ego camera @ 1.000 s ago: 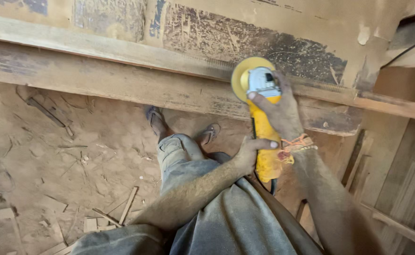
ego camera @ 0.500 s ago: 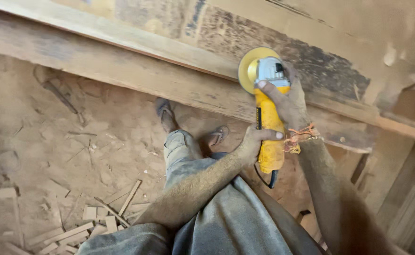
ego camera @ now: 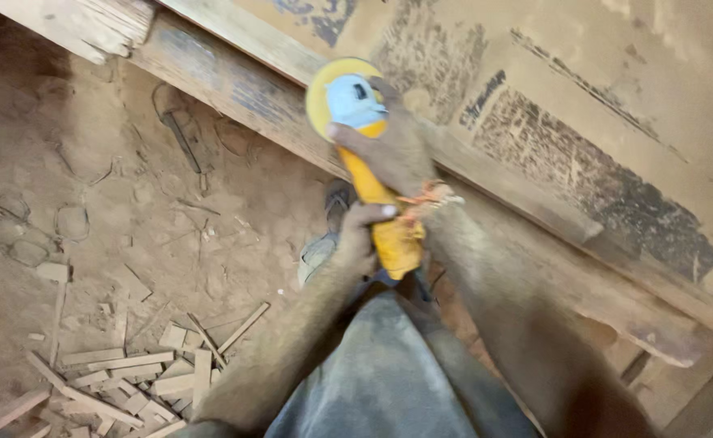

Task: The person sands the surface of a wooden beam using a handheld power sander.

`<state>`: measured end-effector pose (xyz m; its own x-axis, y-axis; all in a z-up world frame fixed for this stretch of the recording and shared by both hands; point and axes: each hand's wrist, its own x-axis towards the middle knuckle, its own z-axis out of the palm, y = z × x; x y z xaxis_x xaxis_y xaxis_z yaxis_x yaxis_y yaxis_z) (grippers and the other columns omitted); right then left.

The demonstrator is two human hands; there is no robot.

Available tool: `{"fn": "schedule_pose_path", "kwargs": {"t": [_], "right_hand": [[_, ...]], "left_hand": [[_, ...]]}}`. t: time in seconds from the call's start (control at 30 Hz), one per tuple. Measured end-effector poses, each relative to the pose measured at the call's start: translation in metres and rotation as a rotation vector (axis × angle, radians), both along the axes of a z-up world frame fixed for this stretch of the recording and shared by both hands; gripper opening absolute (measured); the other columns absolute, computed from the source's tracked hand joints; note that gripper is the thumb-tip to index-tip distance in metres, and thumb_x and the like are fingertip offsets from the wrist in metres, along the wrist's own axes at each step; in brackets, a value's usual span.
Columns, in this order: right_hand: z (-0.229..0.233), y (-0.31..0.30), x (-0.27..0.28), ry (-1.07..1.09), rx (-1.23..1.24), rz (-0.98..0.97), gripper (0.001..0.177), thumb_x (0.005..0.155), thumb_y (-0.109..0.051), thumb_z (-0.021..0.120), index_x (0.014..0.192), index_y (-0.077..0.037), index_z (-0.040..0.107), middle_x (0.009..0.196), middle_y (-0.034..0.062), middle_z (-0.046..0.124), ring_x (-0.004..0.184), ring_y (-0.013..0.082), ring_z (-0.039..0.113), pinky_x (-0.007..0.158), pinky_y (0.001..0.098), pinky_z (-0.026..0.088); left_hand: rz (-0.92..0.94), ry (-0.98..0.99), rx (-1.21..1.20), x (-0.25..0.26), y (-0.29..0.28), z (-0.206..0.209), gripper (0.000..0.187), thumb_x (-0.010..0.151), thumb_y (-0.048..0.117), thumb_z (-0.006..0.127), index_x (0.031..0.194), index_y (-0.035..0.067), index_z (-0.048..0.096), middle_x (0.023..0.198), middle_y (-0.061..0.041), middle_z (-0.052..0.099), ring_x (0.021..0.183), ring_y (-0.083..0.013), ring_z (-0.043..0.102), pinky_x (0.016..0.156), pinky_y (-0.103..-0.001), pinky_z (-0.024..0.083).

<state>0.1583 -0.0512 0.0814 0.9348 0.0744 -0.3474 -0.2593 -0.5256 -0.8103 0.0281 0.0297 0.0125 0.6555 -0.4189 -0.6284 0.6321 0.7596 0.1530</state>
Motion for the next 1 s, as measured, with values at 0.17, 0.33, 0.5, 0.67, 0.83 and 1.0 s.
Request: {"fn": "schedule_pose_path", "kwargs": {"t": [0.17,0.33,0.5,0.67,0.83,1.0], "right_hand": [[0.0,0.075,0.04,-0.102,-0.018,0.061,0.105,0.07,-0.062,0.082,0.147,-0.004,0.043,0.131,0.0222,0.065,0.119,0.0351,0.066,0.103,0.0405,0.053],[0.005,0.069,0.036,-0.069,0.018,0.06,0.104,0.072,-0.059,0.079,0.151,-0.003,0.042,0.137,0.0225,0.063,0.126,0.0373,0.063,0.106,0.0431,0.049],[0.013,0.013,0.003,-0.016,-0.002,-0.032,0.104,0.072,-0.058,0.08,0.15,-0.001,0.041,0.138,0.0223,0.063,0.126,0.0369,0.063,0.104,0.0423,0.05],[0.006,-0.059,-0.043,0.001,-0.031,-0.193,0.1,0.073,-0.051,0.084,0.149,-0.001,0.043,0.135,0.0226,0.065,0.126,0.0348,0.066,0.105,0.0404,0.052],[-0.004,-0.138,-0.093,0.02,-0.038,-0.37,0.1,0.072,-0.048,0.087,0.149,-0.001,0.042,0.134,0.0218,0.065,0.124,0.0322,0.066,0.104,0.0391,0.052],[-0.009,-0.223,-0.15,0.026,-0.099,-0.477,0.101,0.074,-0.048,0.086,0.151,-0.002,0.042,0.14,0.0216,0.061,0.128,0.0316,0.062,0.106,0.0388,0.049]], "left_hand": [[0.099,0.013,0.02,0.031,0.075,-0.02,0.044,0.08,0.018,0.067,0.115,-0.009,0.064,0.097,-0.018,0.073,0.087,-0.0313,0.071,0.088,-0.044,0.059],[0.1,0.068,0.092,0.028,0.071,-0.024,0.048,0.075,0.02,0.067,0.116,-0.005,0.065,0.105,-0.017,0.074,0.094,-0.03,0.073,0.093,-0.044,0.059],[0.025,0.028,0.005,-0.006,0.014,-0.02,0.049,0.076,0.017,0.07,0.118,-0.007,0.065,0.103,-0.018,0.073,0.091,-0.0308,0.072,0.091,-0.045,0.059],[-0.135,-0.028,0.045,-0.036,-0.045,-0.013,0.048,0.076,0.012,0.071,0.12,-0.005,0.062,0.101,-0.016,0.072,0.086,-0.0297,0.073,0.085,-0.047,0.061],[-0.327,-0.065,-0.013,-0.067,-0.108,-0.011,0.051,0.077,0.012,0.071,0.125,-0.004,0.061,0.105,-0.017,0.072,0.091,-0.0287,0.074,0.088,-0.045,0.061],[-0.488,-0.019,-0.157,-0.105,-0.179,-0.011,0.05,0.078,0.014,0.07,0.125,-0.003,0.062,0.106,-0.018,0.072,0.092,-0.0308,0.073,0.088,-0.046,0.061]]}}
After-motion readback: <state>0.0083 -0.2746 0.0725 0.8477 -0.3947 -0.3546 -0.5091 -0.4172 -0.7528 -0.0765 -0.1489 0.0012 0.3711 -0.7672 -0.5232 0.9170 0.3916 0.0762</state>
